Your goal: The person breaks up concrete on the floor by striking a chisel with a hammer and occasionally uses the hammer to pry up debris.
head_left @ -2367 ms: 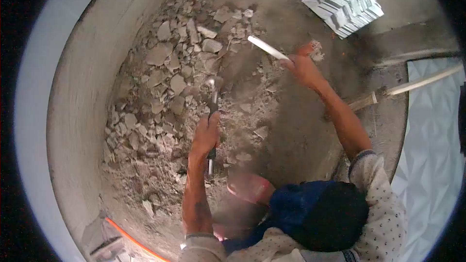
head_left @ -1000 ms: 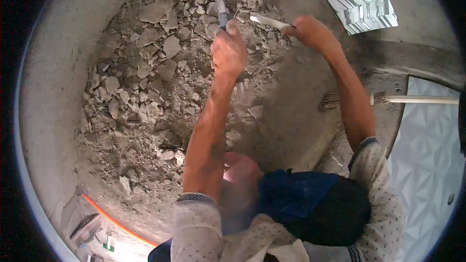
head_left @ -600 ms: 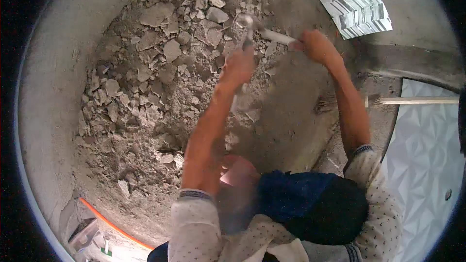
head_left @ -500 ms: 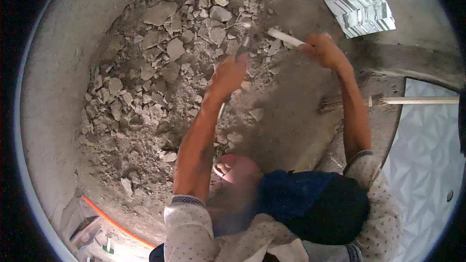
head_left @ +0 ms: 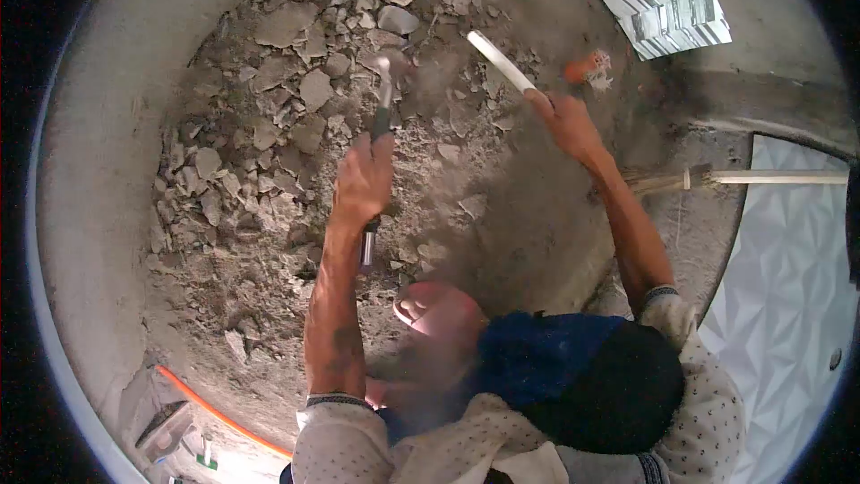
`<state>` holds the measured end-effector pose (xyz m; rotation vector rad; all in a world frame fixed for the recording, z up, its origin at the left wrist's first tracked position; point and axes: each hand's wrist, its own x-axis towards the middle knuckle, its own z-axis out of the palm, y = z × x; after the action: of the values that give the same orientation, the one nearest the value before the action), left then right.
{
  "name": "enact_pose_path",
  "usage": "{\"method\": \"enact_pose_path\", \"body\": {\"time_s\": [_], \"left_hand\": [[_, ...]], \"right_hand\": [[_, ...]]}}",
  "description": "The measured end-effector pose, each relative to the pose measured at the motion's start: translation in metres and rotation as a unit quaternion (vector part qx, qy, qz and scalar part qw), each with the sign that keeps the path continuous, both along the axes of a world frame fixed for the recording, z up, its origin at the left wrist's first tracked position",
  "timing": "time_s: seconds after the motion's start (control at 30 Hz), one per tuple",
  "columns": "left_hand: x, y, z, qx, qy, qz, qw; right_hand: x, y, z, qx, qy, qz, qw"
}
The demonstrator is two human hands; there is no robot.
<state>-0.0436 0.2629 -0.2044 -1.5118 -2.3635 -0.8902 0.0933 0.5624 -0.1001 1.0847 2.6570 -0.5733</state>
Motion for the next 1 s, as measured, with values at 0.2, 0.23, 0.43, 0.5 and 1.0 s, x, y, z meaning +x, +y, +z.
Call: {"method": "enact_pose_path", "body": {"time_s": [0.2,0.23,0.43,0.5,1.0], "left_hand": [[-0.013,0.047,0.106,0.072,-0.356,0.177,0.915],[-0.011,0.055,0.115,0.104,-0.51,0.202,0.829],[-0.02,0.068,0.062,-0.106,-0.398,0.098,0.906],[-0.026,0.061,0.091,-0.098,-0.428,0.136,0.888],[-0.005,0.088,0.1,0.047,-0.468,0.197,0.861]], "right_hand": [[-0.012,-0.01,0.016,0.085,-0.003,0.074,0.994],[-0.016,-0.011,0.019,0.107,-0.019,0.089,0.99],[-0.045,0.005,0.038,0.163,-0.149,0.318,0.922],[-0.062,0.005,0.045,0.142,-0.161,0.275,0.937],[-0.043,0.014,0.029,0.19,-0.1,0.273,0.938]]}}
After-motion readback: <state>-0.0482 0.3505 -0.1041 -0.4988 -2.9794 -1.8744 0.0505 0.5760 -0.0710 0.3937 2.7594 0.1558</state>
